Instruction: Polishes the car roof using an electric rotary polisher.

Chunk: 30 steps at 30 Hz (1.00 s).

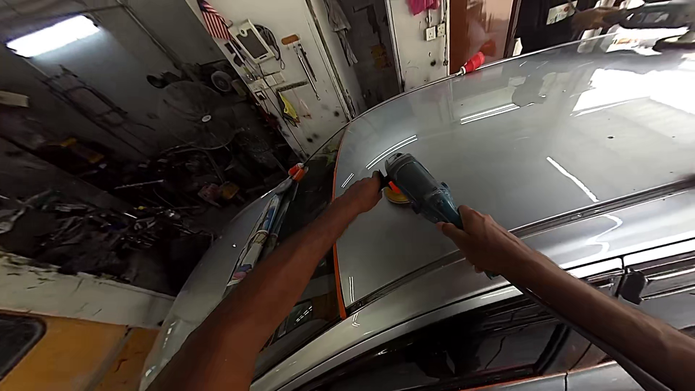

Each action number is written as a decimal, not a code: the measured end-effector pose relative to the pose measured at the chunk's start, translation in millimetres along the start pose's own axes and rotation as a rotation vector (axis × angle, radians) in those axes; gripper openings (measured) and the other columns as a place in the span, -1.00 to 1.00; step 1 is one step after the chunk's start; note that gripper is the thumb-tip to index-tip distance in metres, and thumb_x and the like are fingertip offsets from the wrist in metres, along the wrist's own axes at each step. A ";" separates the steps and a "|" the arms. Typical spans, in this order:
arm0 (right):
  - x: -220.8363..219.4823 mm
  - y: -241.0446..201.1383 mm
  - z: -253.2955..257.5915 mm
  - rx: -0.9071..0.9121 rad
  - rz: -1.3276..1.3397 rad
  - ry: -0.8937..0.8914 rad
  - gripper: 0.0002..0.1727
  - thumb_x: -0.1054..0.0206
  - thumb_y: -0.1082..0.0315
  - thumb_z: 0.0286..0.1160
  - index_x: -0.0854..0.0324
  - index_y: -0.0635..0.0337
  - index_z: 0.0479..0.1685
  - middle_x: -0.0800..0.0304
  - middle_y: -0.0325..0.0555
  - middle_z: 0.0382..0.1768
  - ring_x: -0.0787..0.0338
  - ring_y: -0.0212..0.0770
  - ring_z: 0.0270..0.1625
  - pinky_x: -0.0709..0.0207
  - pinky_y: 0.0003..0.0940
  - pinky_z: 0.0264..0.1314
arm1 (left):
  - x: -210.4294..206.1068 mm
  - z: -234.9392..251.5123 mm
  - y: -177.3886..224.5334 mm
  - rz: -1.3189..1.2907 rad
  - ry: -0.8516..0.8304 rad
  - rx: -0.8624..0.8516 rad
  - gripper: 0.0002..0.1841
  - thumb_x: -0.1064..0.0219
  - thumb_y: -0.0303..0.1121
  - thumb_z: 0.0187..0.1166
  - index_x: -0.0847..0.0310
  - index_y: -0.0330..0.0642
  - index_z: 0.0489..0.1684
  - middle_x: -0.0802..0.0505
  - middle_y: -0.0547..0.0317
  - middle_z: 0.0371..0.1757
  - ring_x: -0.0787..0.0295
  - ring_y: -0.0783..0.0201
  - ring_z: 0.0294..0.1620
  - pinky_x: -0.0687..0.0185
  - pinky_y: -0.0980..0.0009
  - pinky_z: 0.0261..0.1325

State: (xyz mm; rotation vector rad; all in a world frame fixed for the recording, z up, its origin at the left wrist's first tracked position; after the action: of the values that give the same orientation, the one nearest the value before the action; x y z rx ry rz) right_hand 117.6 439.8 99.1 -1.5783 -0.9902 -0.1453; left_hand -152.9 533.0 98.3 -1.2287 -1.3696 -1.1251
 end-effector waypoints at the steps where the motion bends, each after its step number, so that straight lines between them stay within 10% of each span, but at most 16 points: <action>1: 7.8 4.6 -1.9 -0.007 0.009 0.021 -0.53 -0.11 -0.14 0.79 -0.41 0.15 0.05 -0.68 -0.02 -0.53 -0.75 -0.15 -0.68 -0.71 -0.21 -0.61 | 4.0 7.9 12.6 0.017 -0.001 -0.020 -0.53 -0.20 -0.23 0.78 -0.29 -0.38 0.48 -0.79 -0.34 -0.01 -0.82 -0.32 0.05 -0.67 -0.28 0.12; 17: 66.3 49.6 -16.1 -0.125 0.132 0.211 -0.52 -0.08 -0.13 0.81 -0.41 0.19 -0.01 -0.64 -0.01 -0.60 -0.73 -0.12 -0.73 -0.74 -0.16 -0.67 | 28.2 81.7 125.7 0.100 -0.002 -0.249 -0.54 -0.23 -0.24 0.75 -0.32 -0.30 0.50 -0.81 -0.30 0.06 -0.81 -0.31 0.13 -0.66 -0.29 0.16; 30: -27.5 -20.2 17.3 0.025 -0.029 -0.028 -0.52 -0.11 -0.14 0.79 -0.42 0.16 0.08 -0.69 -0.02 -0.51 -0.75 -0.14 -0.65 -0.72 -0.18 -0.57 | -8.2 -12.0 -39.6 -0.024 -0.003 0.032 -0.49 -0.20 -0.26 0.78 -0.24 -0.44 0.54 -0.78 -0.37 0.00 -0.81 -0.32 0.05 -0.67 -0.27 0.15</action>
State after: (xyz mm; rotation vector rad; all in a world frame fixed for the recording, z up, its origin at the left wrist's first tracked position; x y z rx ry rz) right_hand 79.8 439.4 93.1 -1.5480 -1.0334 -0.1303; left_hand -191.2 517.1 90.2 -1.1943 -1.4034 -1.1139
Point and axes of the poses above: each hand's wrist, its own z-axis towards the middle knuckle, its own x-axis out of the back of the hand, y = z × x, the point moved 10 cm from there along z, towards the middle knuckle
